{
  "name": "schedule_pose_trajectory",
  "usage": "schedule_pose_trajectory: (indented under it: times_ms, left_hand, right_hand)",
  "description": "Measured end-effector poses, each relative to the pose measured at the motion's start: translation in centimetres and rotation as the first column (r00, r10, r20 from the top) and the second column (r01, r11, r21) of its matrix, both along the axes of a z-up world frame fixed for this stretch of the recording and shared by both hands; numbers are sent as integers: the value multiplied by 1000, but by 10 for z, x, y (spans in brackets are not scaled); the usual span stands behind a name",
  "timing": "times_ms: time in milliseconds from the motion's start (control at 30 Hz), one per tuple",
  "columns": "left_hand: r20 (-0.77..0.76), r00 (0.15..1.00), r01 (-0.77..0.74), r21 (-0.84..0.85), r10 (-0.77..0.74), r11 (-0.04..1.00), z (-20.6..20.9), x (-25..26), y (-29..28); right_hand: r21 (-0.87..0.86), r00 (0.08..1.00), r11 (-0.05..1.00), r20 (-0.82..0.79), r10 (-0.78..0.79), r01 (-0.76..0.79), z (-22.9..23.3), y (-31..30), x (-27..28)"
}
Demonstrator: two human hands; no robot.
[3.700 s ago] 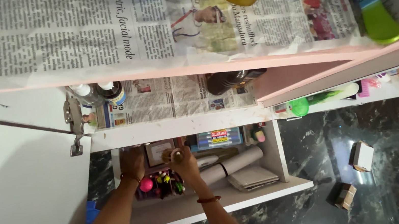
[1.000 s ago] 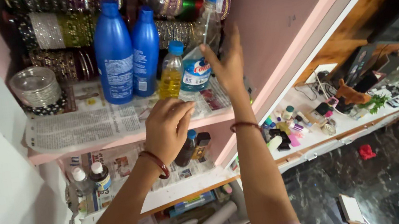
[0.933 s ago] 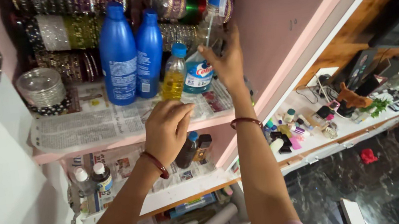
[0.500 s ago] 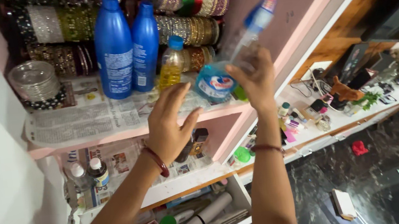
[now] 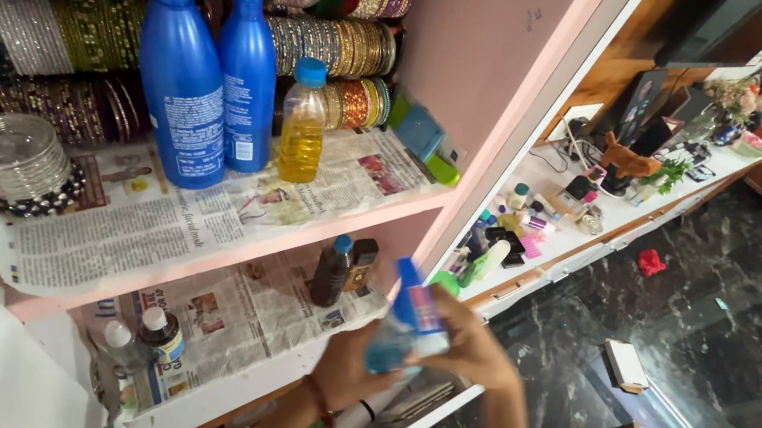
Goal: The person wipes a shelf with a cloth, lines it with newspaper, and kemudian organizes various cosmetic bottles, jewelry stands, and containers into the cabinet and a drawer.
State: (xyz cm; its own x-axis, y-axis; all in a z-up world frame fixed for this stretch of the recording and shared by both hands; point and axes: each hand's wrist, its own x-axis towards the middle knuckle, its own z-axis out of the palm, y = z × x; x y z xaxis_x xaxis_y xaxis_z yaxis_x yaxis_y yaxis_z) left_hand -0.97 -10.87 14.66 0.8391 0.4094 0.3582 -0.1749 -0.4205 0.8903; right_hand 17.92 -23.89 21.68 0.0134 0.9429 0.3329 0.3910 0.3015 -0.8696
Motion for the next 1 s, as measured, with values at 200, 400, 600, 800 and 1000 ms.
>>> schedule_pose_trajectory:
  times_ms: [200,400,600,800,1000]
  left_hand:
    - [-120,943,-318,-60,310,946,-144,-27,46]
    - [13,765,-644,46,644,764,-230,-32,125]
    - [-57,699,-715,-11,713,699,-257,-3,182]
    - [-159,798,-602,-224,581,767,-254,16,194]
    - [-126,750,-652,26,650,758,-250,32,203]
  right_hand:
    - [-396,971,913,-168,-172,94,-66,2,-29]
    - [-476,954,867,-163,-250,146,-91,-13,-19]
    - [-482,935,852,-163,-316,204,-94,-24,-17]
    - [-549,882,813,-264,-390,195,-105,-29,-12]
    - [-520,898,834,-257,-357,183,-103,-31,-15]
